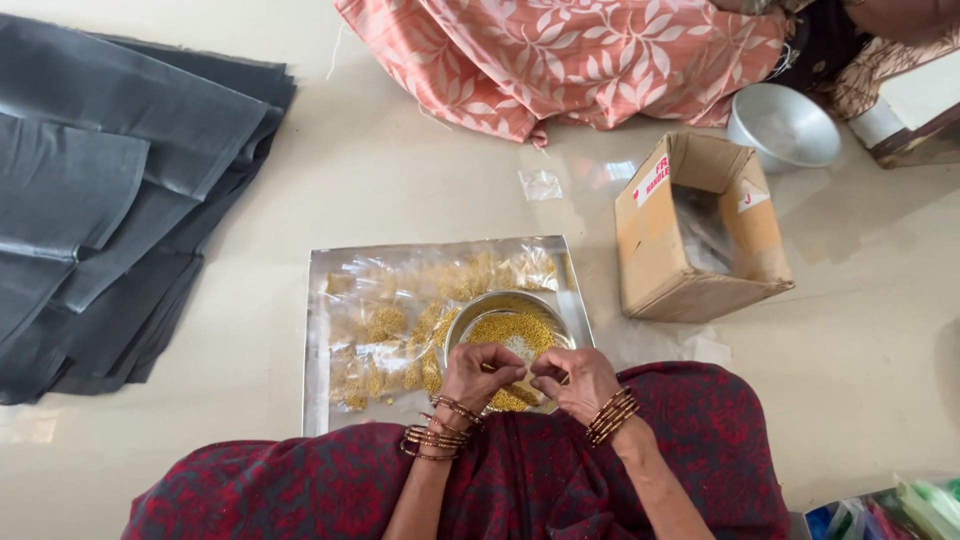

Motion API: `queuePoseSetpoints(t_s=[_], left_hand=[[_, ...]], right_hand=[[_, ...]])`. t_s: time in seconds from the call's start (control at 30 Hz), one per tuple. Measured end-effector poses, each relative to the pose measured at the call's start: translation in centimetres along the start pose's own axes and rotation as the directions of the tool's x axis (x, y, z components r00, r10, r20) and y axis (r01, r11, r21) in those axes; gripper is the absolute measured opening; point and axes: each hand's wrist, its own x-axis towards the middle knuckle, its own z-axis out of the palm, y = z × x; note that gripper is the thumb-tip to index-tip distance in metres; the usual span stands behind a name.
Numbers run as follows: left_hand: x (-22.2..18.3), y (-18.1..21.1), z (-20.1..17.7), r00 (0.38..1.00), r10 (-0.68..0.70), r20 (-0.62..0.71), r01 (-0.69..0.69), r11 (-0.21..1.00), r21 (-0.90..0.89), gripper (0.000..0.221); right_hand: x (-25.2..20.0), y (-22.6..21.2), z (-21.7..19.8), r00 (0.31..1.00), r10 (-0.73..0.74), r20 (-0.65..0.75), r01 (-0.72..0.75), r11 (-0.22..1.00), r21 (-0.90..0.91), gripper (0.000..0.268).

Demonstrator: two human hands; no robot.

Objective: The person packs gold-colored beads into small plastic bags.

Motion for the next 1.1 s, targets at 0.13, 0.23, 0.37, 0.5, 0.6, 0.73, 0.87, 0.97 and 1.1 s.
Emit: queuePoseSetpoints(t_s=[0.13,0.23,0.37,0.5,0.6,0.73,0.87,0.97,1.1], left_hand=[[0.4,-0.8,0.0,0.995,0.065,-0.069,-0.07,0.995,-0.066,0.01],[0.6,-0.1,-0.4,0.991,0.037,-0.126,-0.039,0.999,-0.014,0.012],[0.7,0.3,-0.9,0.899,-0.128,-0.418,0.142,0.99,0.004,0.02],[0.9,0.0,-0.7,0.893,-0.216,-0.396,0.204,0.976,-0.073,0.02],[0.8,-0.1,-0.5,0.924,-0.158,-0.348,0.122,0.985,-0.122,0.018],[1.0,0.2,-0.6,0.916,-0.187,-0.355,0.152,0.98,-0.126,0.018],[1.2,0.3,-0.2,0.909,-0.159,-0.385,0.179,0.984,0.016,0.017],[1.1,0.1,-0.1,0.906,-0.118,-0.407,0.157,0.985,0.065,0.016],[1.2,-0.3,0.0,0.906,-0.1,-0.411,0.165,0.978,0.126,0.015]], right_hand=[[0.9,-0.1,-0.1,0.999,0.025,0.041,-0.031,0.988,0.15,0.015],[1.7,-0.4,-0.4,0.978,0.129,0.165,-0.18,0.92,0.348,0.015],[3.7,0.9,-1.6,0.946,0.316,0.069,-0.313,0.841,0.442,0.015],[7.3,2.3,-3.6,0.873,0.435,-0.222,-0.3,0.836,0.459,0.012],[10.3,5.5,-3.1,0.832,0.398,-0.386,-0.242,0.887,0.393,0.005],[14.1,8.3,-0.8,0.823,0.297,-0.484,-0.23,0.954,0.193,0.006],[17.0,12.1,3.6,0.789,0.181,-0.587,-0.235,0.972,-0.016,0.007],[18.7,14.0,5.8,0.777,0.377,-0.505,-0.334,0.926,0.177,0.008],[20.3,15.3,6.3,0.874,0.399,-0.276,-0.483,0.66,-0.576,0.012]])
